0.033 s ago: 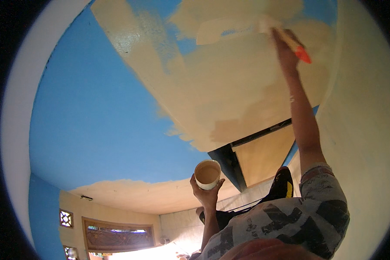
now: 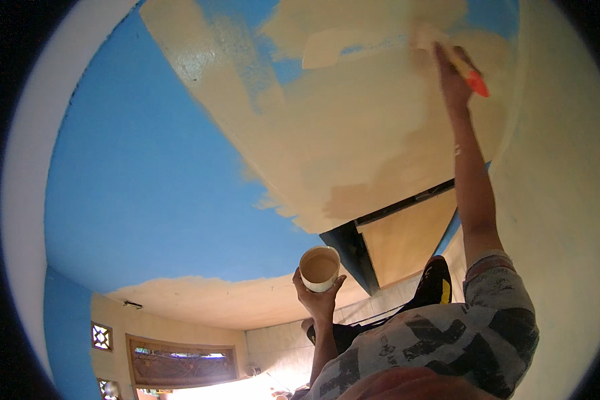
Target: The person paints a ceiling with beige paint using a brush and a small container. They repeatedly dip the brush into the container and apply paint to the ceiling surface, gradually covering the blue area.
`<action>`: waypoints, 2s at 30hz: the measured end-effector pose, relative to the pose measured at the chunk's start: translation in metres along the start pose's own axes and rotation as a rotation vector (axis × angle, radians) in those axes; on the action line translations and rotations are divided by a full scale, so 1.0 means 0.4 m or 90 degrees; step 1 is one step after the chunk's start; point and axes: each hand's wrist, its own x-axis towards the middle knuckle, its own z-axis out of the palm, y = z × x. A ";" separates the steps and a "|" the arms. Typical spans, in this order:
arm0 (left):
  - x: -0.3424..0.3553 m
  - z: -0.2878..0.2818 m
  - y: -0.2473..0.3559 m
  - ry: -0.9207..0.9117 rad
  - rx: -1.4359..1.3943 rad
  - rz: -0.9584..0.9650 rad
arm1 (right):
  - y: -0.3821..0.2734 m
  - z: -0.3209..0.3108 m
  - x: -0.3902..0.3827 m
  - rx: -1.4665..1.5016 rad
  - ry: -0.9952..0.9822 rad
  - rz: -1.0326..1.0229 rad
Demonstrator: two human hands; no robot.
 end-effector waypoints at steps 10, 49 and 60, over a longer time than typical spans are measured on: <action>-0.003 0.021 -0.019 -0.061 -0.001 -0.044 | -0.264 0.236 -0.155 0.626 -0.180 0.321; 0.126 0.285 0.133 -0.252 -0.196 0.000 | -0.194 0.089 0.005 0.300 -0.111 0.067; 0.066 0.246 0.124 -0.215 -0.122 0.036 | 0.133 -0.264 0.074 -0.156 0.068 0.224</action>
